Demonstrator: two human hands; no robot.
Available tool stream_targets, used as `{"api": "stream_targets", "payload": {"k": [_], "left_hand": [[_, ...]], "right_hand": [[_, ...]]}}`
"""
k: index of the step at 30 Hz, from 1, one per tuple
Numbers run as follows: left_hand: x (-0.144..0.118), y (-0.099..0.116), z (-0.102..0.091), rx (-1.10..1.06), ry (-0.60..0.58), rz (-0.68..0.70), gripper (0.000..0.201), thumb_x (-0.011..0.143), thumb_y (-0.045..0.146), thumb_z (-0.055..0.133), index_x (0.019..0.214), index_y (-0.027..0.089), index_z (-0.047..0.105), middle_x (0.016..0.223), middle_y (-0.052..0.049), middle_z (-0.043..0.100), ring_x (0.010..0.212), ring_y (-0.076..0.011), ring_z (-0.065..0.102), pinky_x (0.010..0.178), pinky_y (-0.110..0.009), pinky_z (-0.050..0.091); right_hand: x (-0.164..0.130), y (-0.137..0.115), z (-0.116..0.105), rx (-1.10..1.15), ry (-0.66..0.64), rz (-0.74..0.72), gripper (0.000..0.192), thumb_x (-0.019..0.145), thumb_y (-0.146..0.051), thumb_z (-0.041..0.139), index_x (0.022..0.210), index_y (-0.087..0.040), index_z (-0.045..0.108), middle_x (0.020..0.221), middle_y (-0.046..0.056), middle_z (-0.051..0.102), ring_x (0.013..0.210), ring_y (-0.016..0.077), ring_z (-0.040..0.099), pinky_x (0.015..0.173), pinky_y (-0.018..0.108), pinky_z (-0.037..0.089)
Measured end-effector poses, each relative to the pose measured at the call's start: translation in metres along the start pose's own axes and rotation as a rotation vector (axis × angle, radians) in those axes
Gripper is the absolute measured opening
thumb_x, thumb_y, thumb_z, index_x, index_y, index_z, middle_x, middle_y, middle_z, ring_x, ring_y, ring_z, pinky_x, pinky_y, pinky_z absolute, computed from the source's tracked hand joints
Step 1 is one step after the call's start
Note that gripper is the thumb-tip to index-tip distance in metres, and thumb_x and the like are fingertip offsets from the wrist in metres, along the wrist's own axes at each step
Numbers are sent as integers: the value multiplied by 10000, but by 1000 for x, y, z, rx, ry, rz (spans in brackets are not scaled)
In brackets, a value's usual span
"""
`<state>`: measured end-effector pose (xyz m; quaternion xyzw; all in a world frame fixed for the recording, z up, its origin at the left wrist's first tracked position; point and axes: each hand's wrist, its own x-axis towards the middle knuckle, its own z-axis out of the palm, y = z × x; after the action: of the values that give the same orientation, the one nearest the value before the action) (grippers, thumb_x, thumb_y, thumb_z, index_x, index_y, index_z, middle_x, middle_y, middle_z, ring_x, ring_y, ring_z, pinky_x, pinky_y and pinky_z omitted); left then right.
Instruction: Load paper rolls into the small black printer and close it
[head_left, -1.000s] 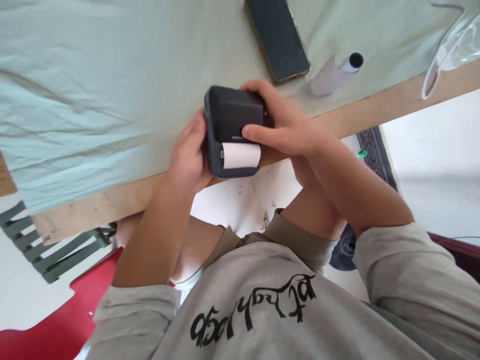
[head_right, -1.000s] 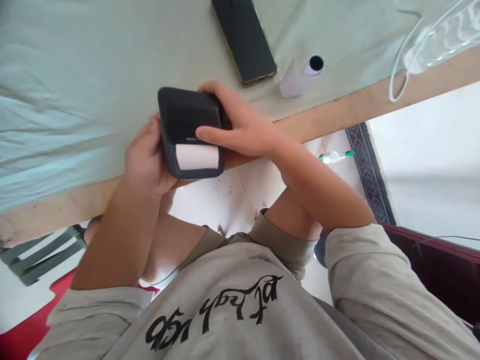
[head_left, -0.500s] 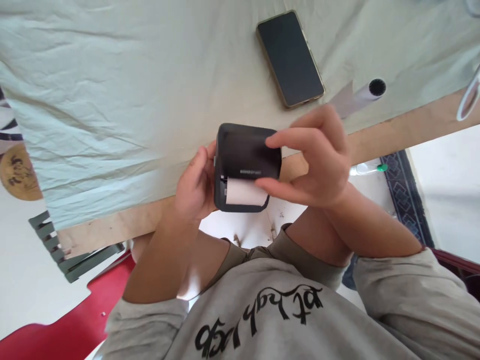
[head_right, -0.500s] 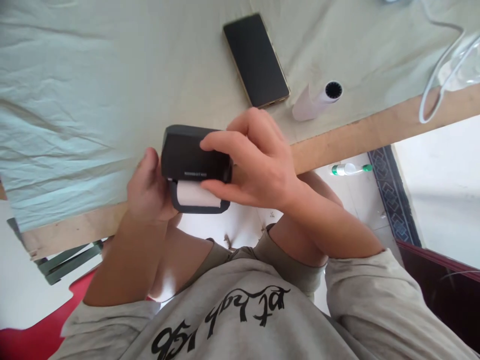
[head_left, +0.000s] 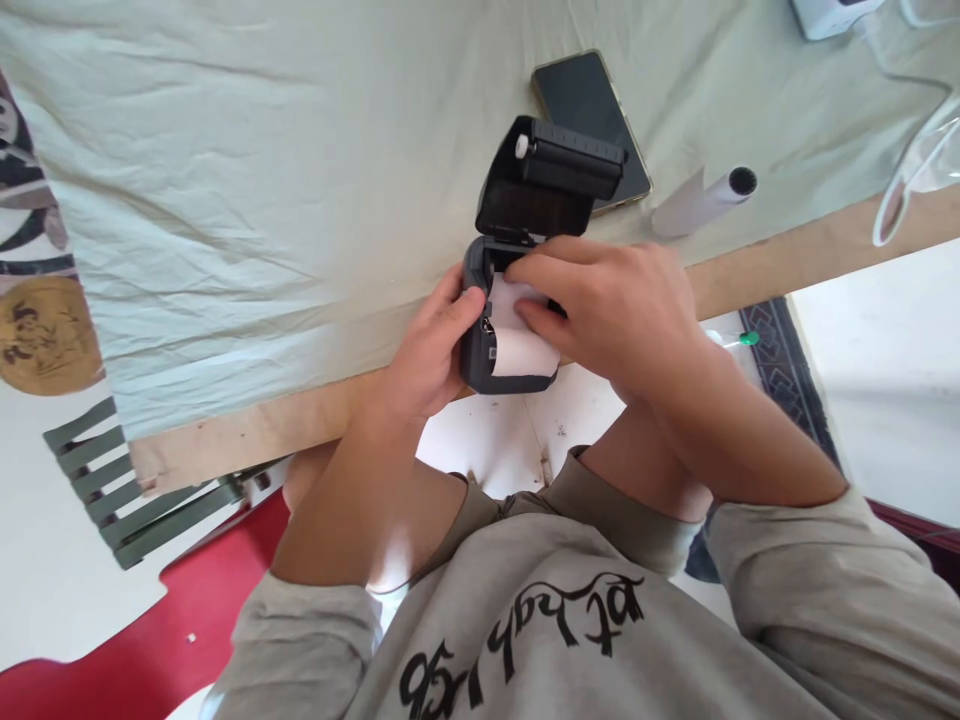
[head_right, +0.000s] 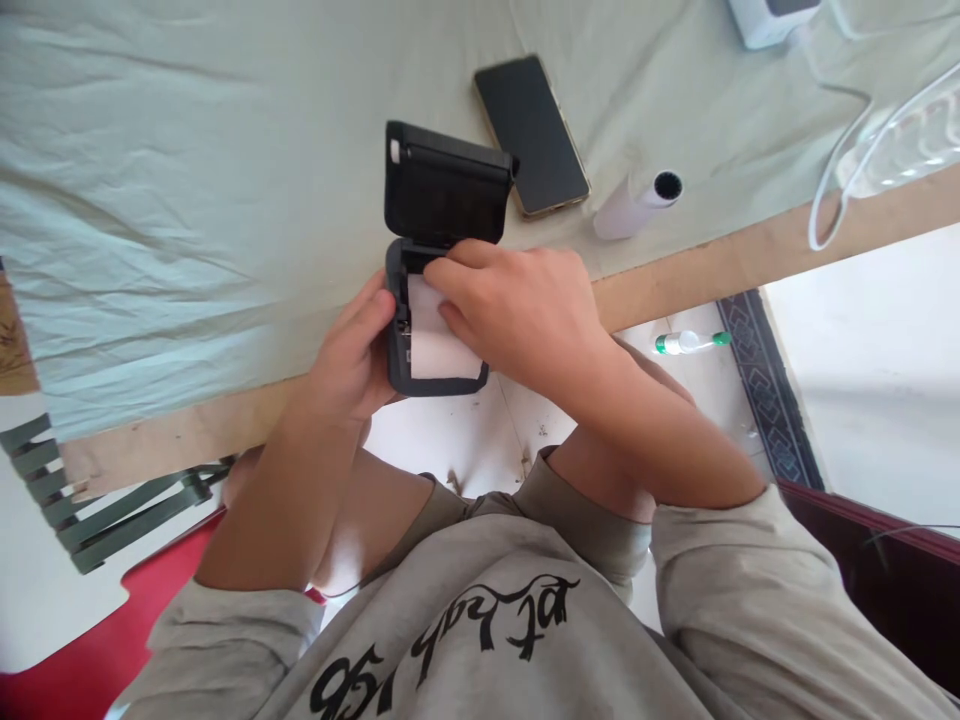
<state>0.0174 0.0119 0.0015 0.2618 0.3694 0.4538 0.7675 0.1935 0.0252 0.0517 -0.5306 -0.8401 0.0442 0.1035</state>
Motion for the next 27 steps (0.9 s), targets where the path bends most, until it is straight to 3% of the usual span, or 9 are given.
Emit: {"api": "stream_targets", "payload": {"k": [3, 6, 8, 11, 13, 16, 21, 25, 27], "left_hand": [[1, -1, -2, 15, 3, -19, 393, 855, 453, 768, 1183, 252, 690, 1002, -55, 734, 892, -256, 756, 662, -309, 596], [1, 0, -3, 29, -16, -14, 351, 871, 449, 751, 1150, 242, 702, 968, -45, 733, 839, -230, 744, 654, -305, 598], [1, 1, -1, 32, -7, -12, 319, 875, 431, 750, 1122, 232, 711, 912, -31, 728, 813, -212, 733, 699, -313, 613], [0, 3, 4, 19, 61, 2, 259, 873, 406, 745, 1062, 231, 731, 832, -5, 722, 727, -181, 703, 674, -296, 619], [0, 4, 5, 3, 93, 12, 247, 892, 412, 714, 1058, 232, 746, 896, -7, 758, 748, -176, 712, 634, -277, 620], [0, 4, 5, -4, 94, 9, 269, 905, 424, 694, 1080, 228, 756, 976, -11, 786, 781, -184, 737, 636, -293, 635], [0, 2, 2, 17, 53, 45, 300, 926, 451, 679, 1088, 212, 759, 972, -32, 796, 819, -213, 770, 693, -317, 650], [1, 0, -2, 23, 39, 91, 318, 932, 445, 691, 1103, 186, 762, 960, -17, 800, 752, -170, 766, 735, -293, 655], [1, -1, -4, 31, 25, 104, 317, 939, 428, 693, 1120, 175, 754, 988, -10, 800, 744, -145, 762, 772, -280, 653]], "right_hand": [[4, -1, -5, -37, -79, -14, 155, 860, -260, 589, 990, -259, 672, 801, 18, 714, 559, 148, 497, 544, 301, 135], [5, 4, -11, 70, -79, 14, 230, 785, -236, 610, 1011, -258, 642, 726, -1, 661, 539, 135, 446, 546, 286, 169], [2, 11, -16, 281, -74, 28, 269, 744, -203, 619, 1010, -248, 620, 801, -19, 692, 542, 108, 437, 547, 278, 242], [-5, 31, -13, 882, -112, -42, 297, 748, -240, 680, 1025, -236, 571, 916, -39, 708, 490, 49, 375, 491, 243, 303], [-8, 49, 1, 1203, -130, -89, 394, 781, -427, 698, 1076, -248, 510, 869, -42, 672, 461, 52, 346, 426, 230, 292], [-9, 72, 33, 1346, 10, 63, 455, 845, -571, 524, 1172, -271, 424, 848, -24, 576, 555, 107, 451, 452, 244, 368], [-12, 79, 58, 1013, 211, 272, 385, 946, -595, 426, 1164, -278, 437, 951, 35, 568, 756, 165, 585, 569, 289, 476], [-14, 76, 42, 566, 345, 199, 274, 921, -491, 599, 1033, -265, 493, 1058, 74, 640, 1005, 247, 629, 895, 423, 560], [-13, 79, 41, 451, 371, 146, 253, 902, -429, 642, 1044, -271, 505, 1096, 74, 653, 1046, 267, 631, 936, 454, 555]]}}
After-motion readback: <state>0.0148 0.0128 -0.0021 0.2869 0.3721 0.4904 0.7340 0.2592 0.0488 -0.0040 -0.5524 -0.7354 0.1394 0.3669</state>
